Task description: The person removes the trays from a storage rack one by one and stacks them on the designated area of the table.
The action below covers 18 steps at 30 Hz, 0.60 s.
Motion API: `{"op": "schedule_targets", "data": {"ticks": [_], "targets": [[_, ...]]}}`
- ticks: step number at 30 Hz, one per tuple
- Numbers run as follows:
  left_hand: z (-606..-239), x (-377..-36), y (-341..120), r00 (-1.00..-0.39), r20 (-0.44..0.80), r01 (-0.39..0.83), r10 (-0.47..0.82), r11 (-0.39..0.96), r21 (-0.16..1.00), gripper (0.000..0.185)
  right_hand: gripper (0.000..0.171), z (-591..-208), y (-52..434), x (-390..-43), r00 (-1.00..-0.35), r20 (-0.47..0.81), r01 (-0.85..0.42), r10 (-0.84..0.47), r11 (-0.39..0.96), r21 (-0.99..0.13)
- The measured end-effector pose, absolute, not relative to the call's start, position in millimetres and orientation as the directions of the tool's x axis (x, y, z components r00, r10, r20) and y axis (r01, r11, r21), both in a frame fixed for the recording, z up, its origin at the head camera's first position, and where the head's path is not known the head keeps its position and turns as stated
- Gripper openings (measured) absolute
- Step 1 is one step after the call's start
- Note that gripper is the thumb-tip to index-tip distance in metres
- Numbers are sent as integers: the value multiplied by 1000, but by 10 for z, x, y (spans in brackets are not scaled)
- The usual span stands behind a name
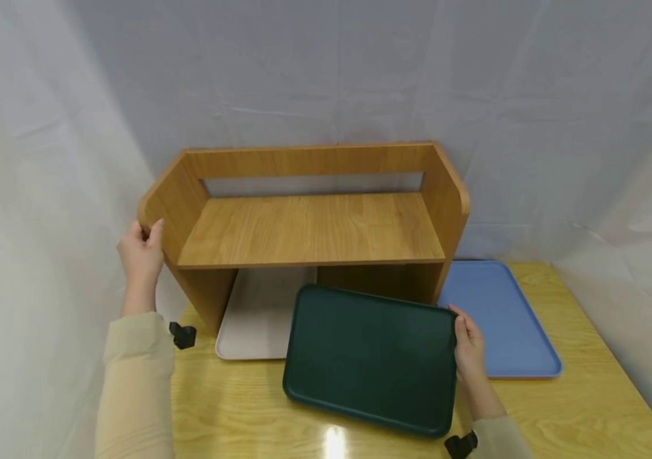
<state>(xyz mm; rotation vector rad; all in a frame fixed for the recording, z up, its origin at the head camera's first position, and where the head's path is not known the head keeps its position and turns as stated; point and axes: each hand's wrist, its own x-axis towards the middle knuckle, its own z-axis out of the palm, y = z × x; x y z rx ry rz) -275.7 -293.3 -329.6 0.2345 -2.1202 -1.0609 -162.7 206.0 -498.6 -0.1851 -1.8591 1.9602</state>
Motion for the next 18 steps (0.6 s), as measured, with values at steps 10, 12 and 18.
{"op": "schedule_targets", "data": {"ticks": [10, 12, 18], "targets": [[-3282, -2755, -2930, -706, 536, 159, -462, 635, 756, 31, 30, -4914, 2197, -1607, -826, 380, -342, 417, 167, -925], [-3278, -2752, -2930, -711, 529, 153, -462, 633, 759, 31, 28, -4904, 2224, -1604, -813, 401, -364, 422, 170, -916], [-3278, -2742, -2925, -728, 507, 140, -462, 623, 769, 31, 26, -4850, 2336, -1596, -779, 444, -397, 443, 200, -896]]}}
